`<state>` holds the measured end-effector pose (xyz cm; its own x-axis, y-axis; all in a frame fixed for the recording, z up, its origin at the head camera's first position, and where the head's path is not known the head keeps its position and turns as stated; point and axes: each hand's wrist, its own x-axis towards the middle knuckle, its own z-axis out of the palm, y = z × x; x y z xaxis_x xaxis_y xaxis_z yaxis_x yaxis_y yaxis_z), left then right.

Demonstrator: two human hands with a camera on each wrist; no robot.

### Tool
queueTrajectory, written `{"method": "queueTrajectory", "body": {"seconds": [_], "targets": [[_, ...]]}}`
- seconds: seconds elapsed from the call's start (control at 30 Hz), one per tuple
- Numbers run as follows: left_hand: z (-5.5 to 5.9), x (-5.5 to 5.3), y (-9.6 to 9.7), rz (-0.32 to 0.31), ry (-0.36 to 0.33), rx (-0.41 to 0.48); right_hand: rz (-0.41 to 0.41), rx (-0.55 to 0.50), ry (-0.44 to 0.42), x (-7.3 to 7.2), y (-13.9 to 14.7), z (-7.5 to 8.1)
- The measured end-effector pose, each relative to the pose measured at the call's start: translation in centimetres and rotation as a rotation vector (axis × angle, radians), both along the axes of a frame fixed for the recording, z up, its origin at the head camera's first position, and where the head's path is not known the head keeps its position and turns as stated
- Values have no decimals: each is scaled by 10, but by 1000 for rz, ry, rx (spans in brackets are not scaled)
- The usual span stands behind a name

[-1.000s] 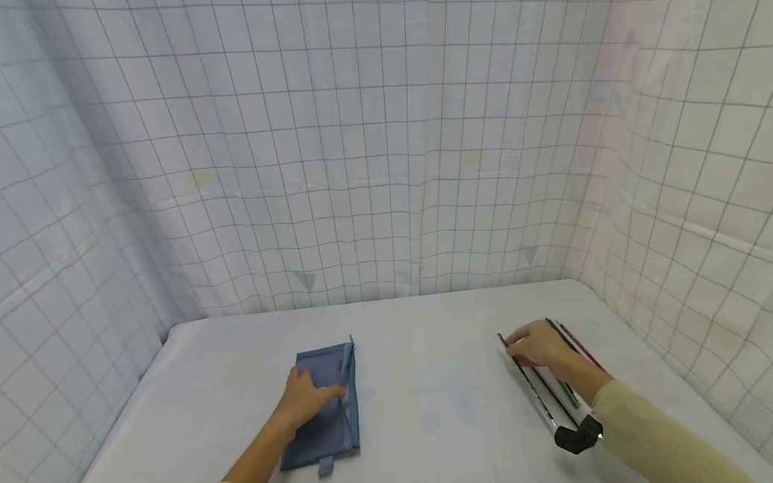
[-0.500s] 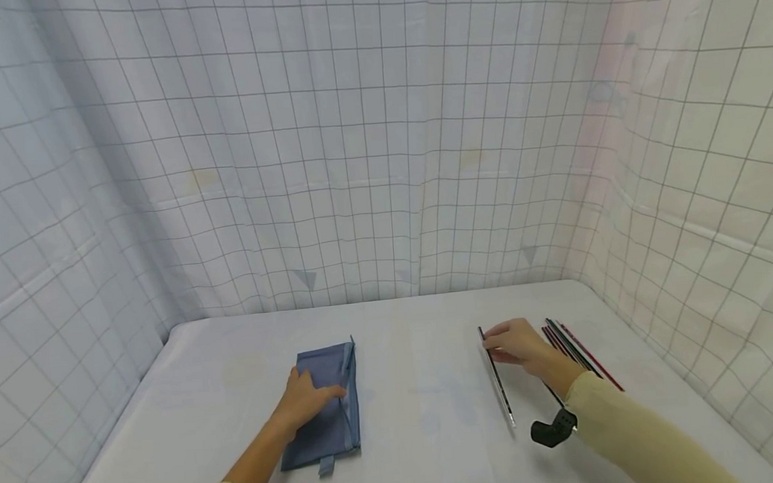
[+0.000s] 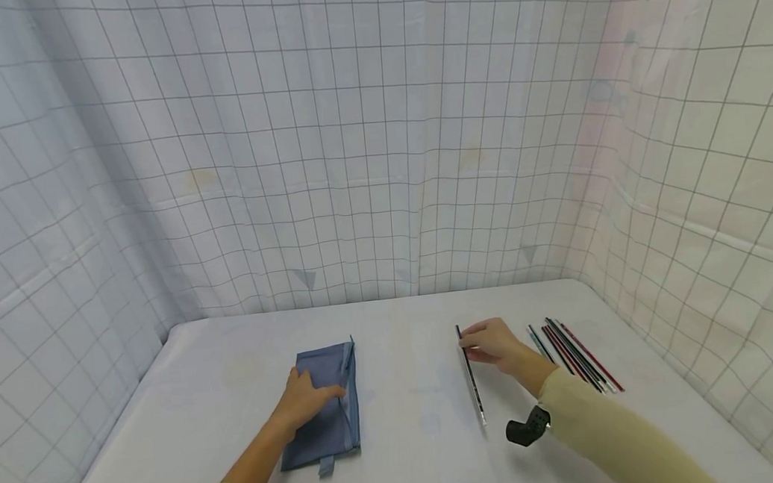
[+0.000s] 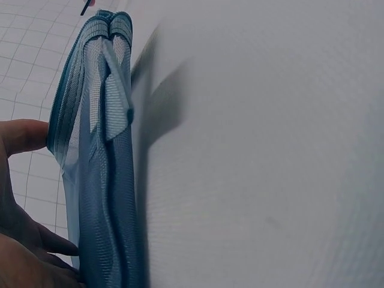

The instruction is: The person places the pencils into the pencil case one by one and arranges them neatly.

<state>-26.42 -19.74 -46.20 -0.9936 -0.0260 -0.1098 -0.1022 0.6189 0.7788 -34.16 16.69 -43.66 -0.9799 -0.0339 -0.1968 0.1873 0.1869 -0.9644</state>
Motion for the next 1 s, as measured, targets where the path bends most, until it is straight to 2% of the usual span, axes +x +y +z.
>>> {"method": "queueTrajectory", "body": {"seconds": [0.27,0.53,0.8,1.0], "targets": [[2,0,-3,-4,-10,10,7,-10,-6,-2,-24,-1],[3,-2,-2,-15,-7,15,22,-85,-9,-5,-49,-6],[5,0,-1,-6,-4,6,33,-143,-17,-5,-81,-9],[0,-2,-2,-1,-19,-10,30,-141,-22,-5,-107,-11]]}}
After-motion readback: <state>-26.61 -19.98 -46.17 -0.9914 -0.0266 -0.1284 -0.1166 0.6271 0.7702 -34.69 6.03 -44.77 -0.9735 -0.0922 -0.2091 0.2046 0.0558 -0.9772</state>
